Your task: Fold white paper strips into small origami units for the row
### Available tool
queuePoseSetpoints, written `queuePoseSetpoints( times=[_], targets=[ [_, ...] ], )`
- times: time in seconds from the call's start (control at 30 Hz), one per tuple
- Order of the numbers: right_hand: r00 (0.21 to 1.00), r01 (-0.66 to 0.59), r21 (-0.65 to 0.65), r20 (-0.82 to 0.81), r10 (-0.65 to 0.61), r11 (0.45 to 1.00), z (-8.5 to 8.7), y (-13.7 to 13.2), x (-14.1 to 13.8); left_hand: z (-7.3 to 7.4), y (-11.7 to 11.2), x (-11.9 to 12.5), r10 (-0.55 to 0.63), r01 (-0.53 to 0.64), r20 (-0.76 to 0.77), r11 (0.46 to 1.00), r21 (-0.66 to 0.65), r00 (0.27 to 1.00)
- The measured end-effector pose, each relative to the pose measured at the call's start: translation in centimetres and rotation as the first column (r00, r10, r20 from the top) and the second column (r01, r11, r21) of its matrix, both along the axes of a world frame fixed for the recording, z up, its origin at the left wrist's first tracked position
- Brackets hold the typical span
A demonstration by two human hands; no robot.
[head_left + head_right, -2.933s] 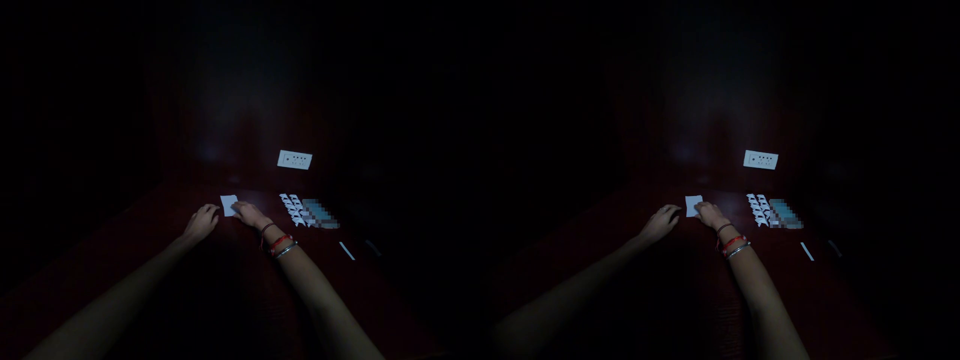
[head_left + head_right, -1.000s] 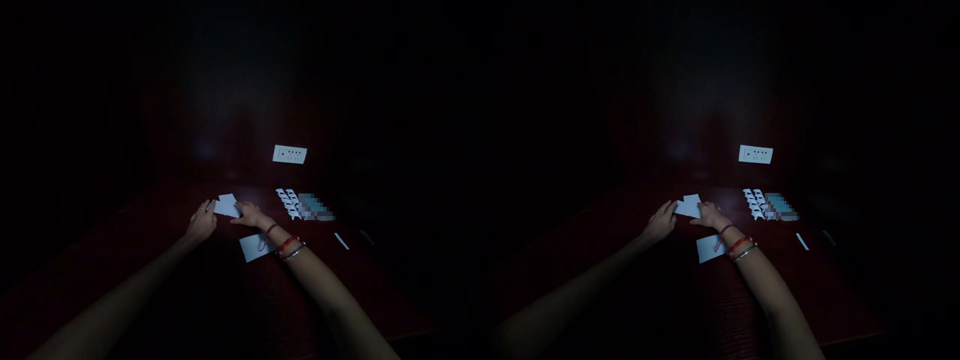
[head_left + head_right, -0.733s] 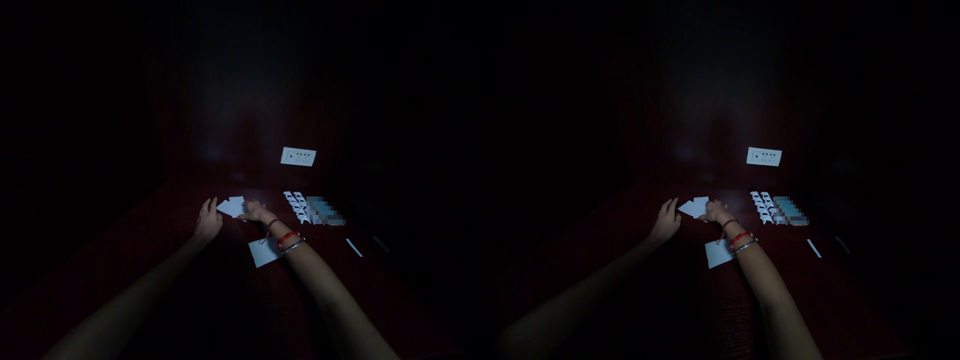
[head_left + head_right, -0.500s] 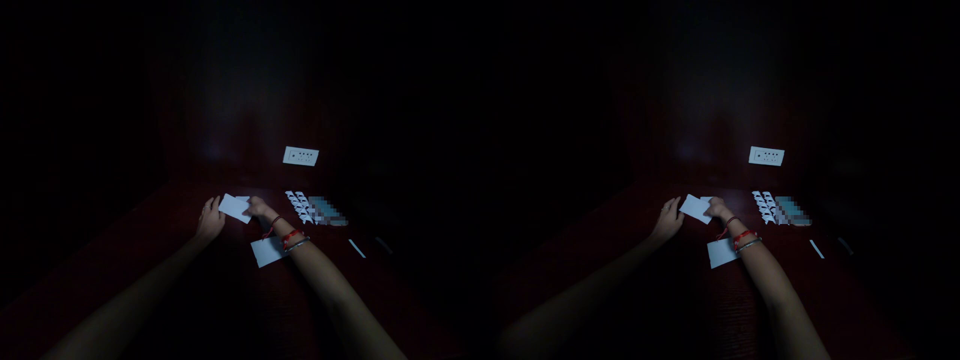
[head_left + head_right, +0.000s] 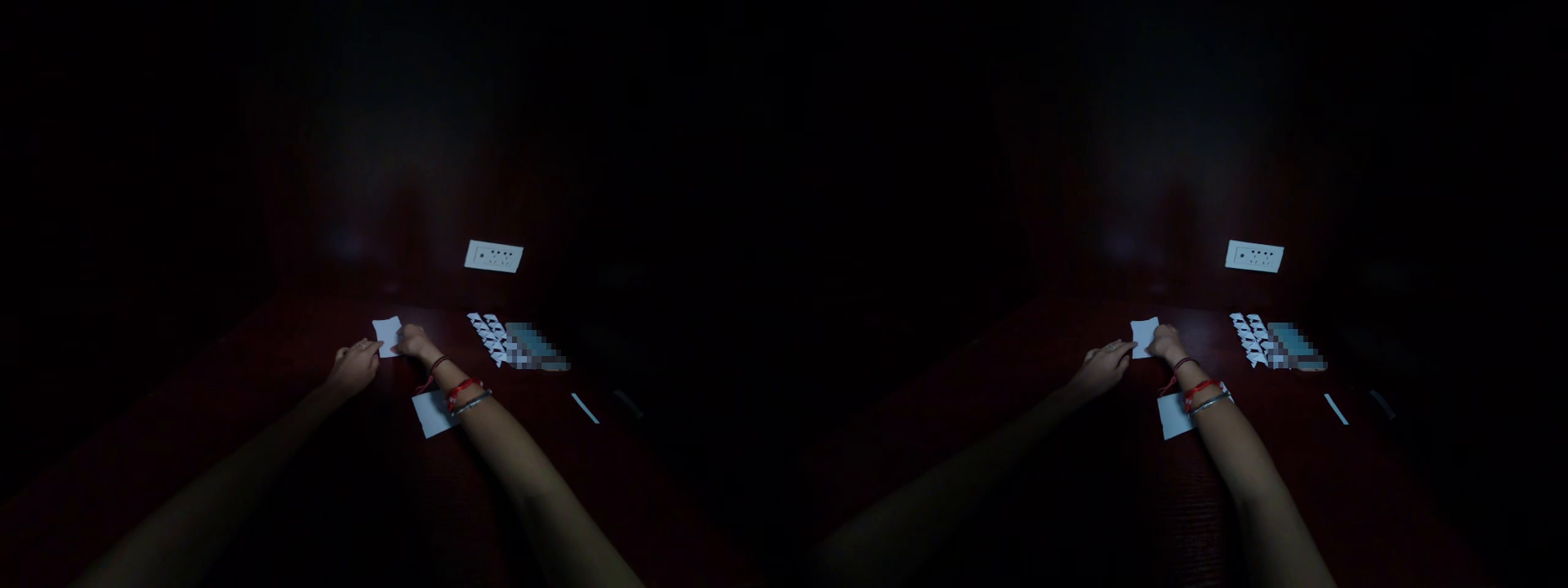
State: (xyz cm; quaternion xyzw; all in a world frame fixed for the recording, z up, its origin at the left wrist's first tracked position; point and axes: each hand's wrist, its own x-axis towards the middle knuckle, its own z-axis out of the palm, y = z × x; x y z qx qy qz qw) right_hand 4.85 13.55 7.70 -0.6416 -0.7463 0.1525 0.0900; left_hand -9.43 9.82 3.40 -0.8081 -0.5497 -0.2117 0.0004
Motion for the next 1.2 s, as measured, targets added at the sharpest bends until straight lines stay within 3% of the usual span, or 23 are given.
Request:
queuePoseSetpoints(
  times=[0.13,0.27,0.4,0.53,0.6,0.83,1.07,1.2],
  targets=[
    [0.992,-0.125,0.025,-0.034,0.125,0.992,-0.1,-0.2,-0.2,0.0,0.0,-0.1,0.05,-0.051,0.013,0.998,0.044,0.999],
    [0.978,-0.182,0.115,-0.087,0.192,0.977,0.2,-1.9,2.6,0.2,-0.5,0.1,-0.001,0.0,0.011,0.998,0.069,1.0],
    [0.963,-0.232,0.141,-0.106,0.247,0.963,0.3,-6.0,8.4,0.8,-1.7,1.3,-0.234,0.235,-0.019,0.971,0.043,0.972],
    [0.946,-0.303,0.111,-0.088,0.313,0.946,-0.7,-10.7,13.5,1.3,-4.2,3.4,-0.494,0.493,-0.032,0.869,-0.037,0.869],
    [0.94,-0.314,0.129,-0.1,0.327,0.941,-1.3,-12.2,14.9,1.2,-5.4,4.4,-0.553,0.55,-0.021,0.832,-0.076,0.833],
    [0.952,-0.229,0.19,-0.163,0.26,0.955,-2.2,-13.5,15.7,0.4,-6.0,6.3,-0.512,0.521,0.099,0.843,-0.133,0.853],
    [0.931,-0.257,0.308,-0.174,0.32,0.916,-1.2,-14.8,15.9,0.8,-6.0,7.8,-0.527,0.542,0.182,0.839,-0.045,0.83],
    [0.929,-0.295,0.299,-0.135,0.346,0.908,-0.8,-14.9,15.8,0.5,-5.8,8.4,-0.551,0.562,0.207,0.827,0.004,0.809]
  ],
)
